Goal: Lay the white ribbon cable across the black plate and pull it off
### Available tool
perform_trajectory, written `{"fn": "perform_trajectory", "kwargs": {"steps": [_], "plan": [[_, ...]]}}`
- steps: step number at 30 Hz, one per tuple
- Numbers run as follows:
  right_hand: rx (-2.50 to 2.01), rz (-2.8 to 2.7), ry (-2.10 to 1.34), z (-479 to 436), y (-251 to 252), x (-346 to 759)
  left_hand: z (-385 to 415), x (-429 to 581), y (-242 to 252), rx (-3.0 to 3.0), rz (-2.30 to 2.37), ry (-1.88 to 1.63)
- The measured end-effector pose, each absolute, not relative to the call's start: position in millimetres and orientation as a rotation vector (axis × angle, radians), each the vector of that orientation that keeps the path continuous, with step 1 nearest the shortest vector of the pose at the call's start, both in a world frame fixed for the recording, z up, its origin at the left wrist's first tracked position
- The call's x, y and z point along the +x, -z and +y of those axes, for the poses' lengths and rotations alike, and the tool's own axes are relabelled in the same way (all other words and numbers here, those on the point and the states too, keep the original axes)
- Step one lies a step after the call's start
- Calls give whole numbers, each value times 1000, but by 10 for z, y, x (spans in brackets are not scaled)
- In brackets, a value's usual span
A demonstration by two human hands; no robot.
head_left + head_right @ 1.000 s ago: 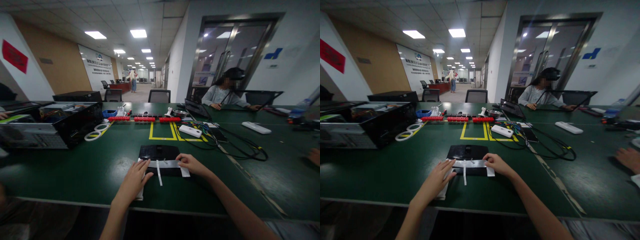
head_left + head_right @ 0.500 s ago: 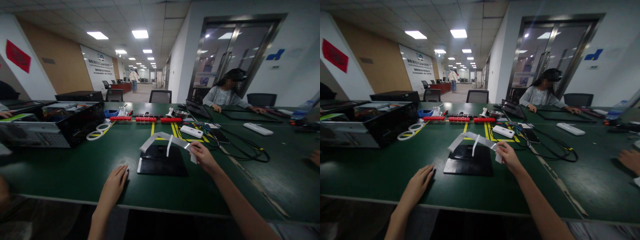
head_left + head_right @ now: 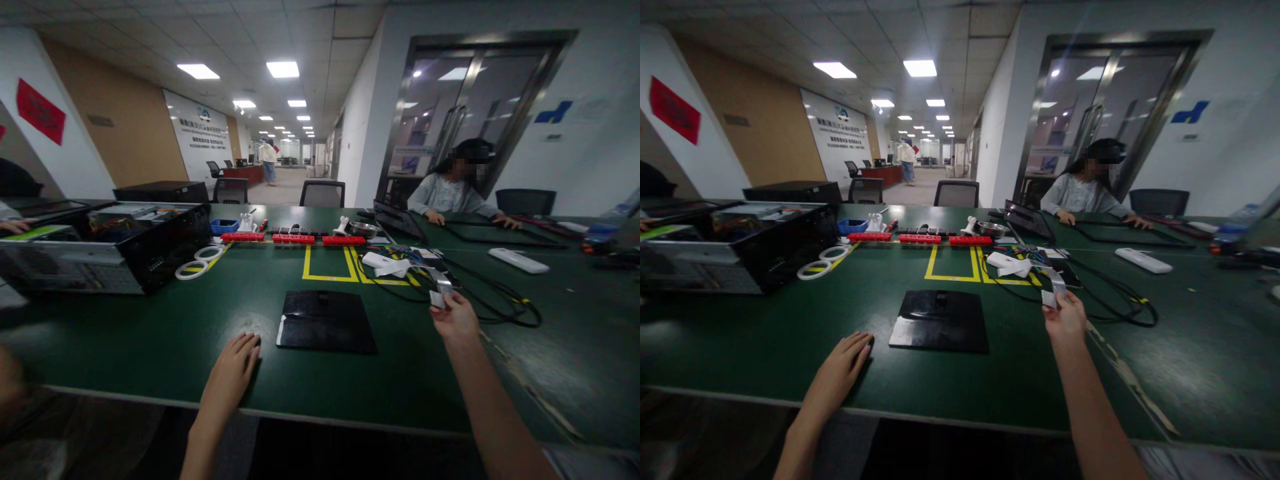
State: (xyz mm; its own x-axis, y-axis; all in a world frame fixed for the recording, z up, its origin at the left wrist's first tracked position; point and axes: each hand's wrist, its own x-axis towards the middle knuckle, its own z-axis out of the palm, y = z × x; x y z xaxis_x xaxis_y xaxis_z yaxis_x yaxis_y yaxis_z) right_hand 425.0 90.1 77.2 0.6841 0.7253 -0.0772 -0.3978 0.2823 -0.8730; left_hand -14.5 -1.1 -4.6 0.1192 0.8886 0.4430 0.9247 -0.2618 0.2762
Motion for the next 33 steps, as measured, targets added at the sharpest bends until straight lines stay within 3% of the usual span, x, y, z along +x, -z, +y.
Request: {"fn": "perform_trajectory", "kwargs": {"steps": [10,20,26,33], "plan": [[-952,-875,-823,818,-850,3918,-26,-141,34,-2290,-1896,866],[-836,-1373,-1294,604,-868,3850,-18,-145,42,-2293,-1882,855],[-994,-1712,-1453,605,-819,3773,-5,-146,60,-2287,-1859,845],[-1267,-1874,-1400,711,-700,3619,-2,-135,47,-2278,-1855,799]]}}
